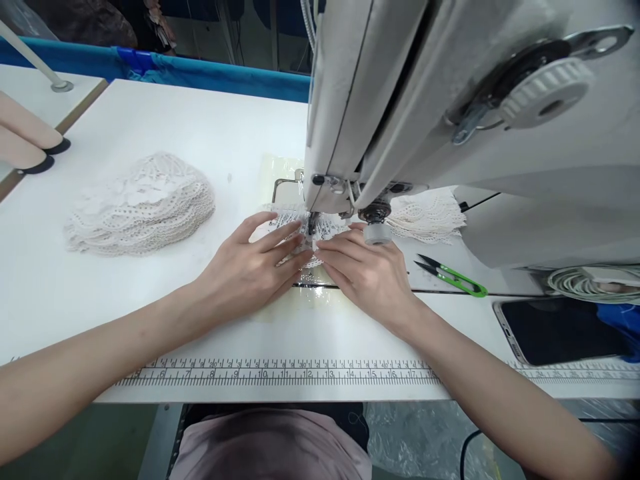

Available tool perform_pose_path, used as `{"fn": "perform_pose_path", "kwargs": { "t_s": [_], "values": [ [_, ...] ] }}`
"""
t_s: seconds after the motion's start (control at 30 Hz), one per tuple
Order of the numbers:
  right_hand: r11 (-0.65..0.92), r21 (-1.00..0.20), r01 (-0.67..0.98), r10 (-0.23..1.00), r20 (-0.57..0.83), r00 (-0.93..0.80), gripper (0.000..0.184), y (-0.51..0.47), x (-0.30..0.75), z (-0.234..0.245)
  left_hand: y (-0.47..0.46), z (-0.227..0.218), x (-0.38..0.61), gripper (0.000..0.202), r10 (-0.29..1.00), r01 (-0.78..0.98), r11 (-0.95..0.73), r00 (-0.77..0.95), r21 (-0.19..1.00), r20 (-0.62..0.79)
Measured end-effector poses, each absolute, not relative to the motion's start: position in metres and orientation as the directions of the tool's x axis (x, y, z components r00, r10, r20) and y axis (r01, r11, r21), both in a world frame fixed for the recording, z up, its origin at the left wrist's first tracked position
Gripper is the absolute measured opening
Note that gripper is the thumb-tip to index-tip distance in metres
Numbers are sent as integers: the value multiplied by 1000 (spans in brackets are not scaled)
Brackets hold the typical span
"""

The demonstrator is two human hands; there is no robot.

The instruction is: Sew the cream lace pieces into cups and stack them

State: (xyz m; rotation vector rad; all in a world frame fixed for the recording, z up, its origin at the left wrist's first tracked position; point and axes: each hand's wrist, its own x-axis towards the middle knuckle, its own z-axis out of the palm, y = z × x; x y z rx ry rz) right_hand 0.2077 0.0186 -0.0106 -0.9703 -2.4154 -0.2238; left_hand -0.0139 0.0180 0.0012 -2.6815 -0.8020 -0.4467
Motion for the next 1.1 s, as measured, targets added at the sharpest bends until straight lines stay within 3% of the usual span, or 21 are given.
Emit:
{"fn": "perform_pose_path", "kwargs": {
  "t_s": [0.3,0.43,0.73,0.97,1.1],
  "values": [
    [651,63,757,641,488,-592,20,29,206,-14,31,-3,-16,29,568,636,-756,756,-159,325],
    [676,106,729,596,504,-625,22,26,207,-14,23,-3,-16,29,528,617,-768,761,-171,377],
    [695,119,709,574,503,-646,23,20,211,-15,17,-1,-15,26,509,603,-785,759,-142,407],
    [677,117,727,609,465,-642,26,21,211,-14,21,-5,-14,25,558,625,-780,716,-32,419],
    [668,132,732,616,453,-644,29,23,211,-15,23,-6,-13,27,550,624,-780,719,-46,425]
  ]
}}
